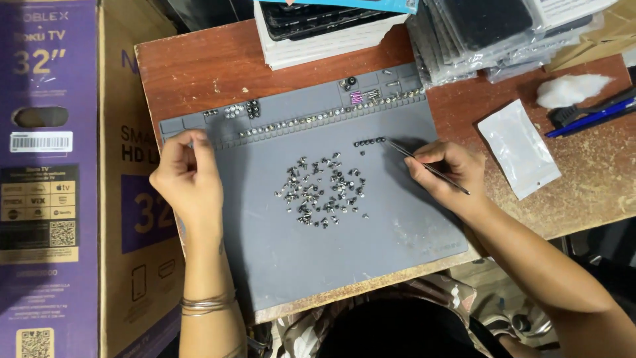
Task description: Using tweezers to pick up small screws from a pile and organize them into rows on a magnetic repair mat.
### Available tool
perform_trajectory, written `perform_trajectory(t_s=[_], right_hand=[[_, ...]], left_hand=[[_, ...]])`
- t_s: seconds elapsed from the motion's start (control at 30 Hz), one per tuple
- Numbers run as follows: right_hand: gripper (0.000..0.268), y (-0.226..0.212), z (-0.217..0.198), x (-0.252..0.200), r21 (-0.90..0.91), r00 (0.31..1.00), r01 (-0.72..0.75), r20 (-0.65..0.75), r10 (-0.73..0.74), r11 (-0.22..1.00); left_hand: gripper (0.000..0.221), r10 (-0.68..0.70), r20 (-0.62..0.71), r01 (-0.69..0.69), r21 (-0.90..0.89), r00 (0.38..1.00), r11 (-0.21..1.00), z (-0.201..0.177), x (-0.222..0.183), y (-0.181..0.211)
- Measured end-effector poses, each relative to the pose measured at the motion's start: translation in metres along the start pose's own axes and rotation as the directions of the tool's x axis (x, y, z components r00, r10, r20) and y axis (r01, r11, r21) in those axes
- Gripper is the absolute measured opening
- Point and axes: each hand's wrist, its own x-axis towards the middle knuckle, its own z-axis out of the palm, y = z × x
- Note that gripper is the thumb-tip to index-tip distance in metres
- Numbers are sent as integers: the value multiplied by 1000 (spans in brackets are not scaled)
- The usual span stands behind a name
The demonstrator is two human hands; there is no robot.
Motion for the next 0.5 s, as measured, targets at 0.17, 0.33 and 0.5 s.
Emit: perform_trajectory(t_s=[0.17, 0.33, 0.5], right_hand=[[13, 0, 1, 2, 11, 1000, 2, 9, -2, 1000], [14, 2, 0, 0, 2, 1000, -9, -4, 9, 1000], [14, 3, -1, -1, 16, 1000, -20, -3, 20, 1000]], left_hand=[[8, 33, 20, -33, 27, 999, 999, 0, -1, -15], [9, 8, 39, -9, 22, 999, 1000, 3, -3, -21], [9, 16, 63, -17, 13, 998, 1000, 3, -4, -25]])
